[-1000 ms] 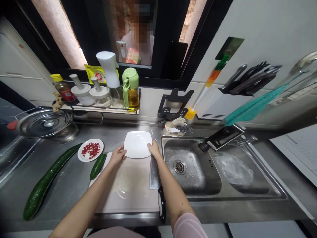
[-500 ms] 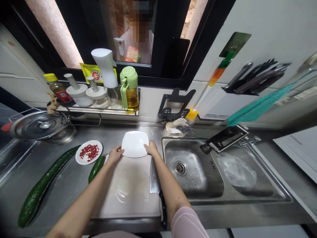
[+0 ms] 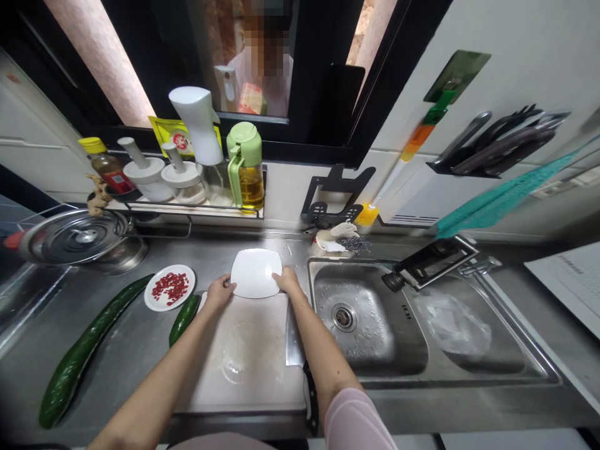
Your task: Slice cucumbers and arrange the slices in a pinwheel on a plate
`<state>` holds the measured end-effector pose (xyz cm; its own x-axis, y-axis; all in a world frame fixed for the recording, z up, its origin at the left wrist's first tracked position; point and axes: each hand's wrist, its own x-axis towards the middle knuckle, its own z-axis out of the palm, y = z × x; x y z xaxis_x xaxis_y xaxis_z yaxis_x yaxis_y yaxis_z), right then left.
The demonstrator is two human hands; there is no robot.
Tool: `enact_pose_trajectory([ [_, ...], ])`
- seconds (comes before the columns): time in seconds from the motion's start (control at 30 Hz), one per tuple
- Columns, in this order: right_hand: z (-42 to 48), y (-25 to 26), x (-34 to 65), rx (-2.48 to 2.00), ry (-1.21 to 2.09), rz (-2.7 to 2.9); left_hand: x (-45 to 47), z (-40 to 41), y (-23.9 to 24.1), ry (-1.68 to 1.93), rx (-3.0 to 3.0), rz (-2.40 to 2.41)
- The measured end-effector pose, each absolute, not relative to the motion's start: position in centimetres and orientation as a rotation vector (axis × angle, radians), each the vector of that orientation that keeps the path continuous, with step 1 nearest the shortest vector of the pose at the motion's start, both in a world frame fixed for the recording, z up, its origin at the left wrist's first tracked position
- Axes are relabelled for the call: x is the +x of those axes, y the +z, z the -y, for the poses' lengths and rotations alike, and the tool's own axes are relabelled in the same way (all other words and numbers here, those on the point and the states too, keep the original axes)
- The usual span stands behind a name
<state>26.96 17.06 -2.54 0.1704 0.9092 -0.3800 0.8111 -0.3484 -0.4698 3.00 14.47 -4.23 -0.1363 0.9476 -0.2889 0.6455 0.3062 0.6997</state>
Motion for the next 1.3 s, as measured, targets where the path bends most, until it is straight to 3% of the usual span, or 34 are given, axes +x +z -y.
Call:
enact_pose_trajectory([
  [0.77, -15.8, 1.1, 25.2, -2.475, 0.737, 1.739, 3.9, -11.6, -0.7, 0.562, 1.525, -2.050],
  [1.03, -6.0, 1.8, 27.8, -2.191, 0.612, 1.655, 1.5, -3.4, 1.0, 0.828, 1.696, -2.180],
  [1.3, 5.4, 0.7, 30.4, -2.374, 0.612, 1.656, -3.1, -1.0, 0.6, 0.724, 1.607, -2.384],
])
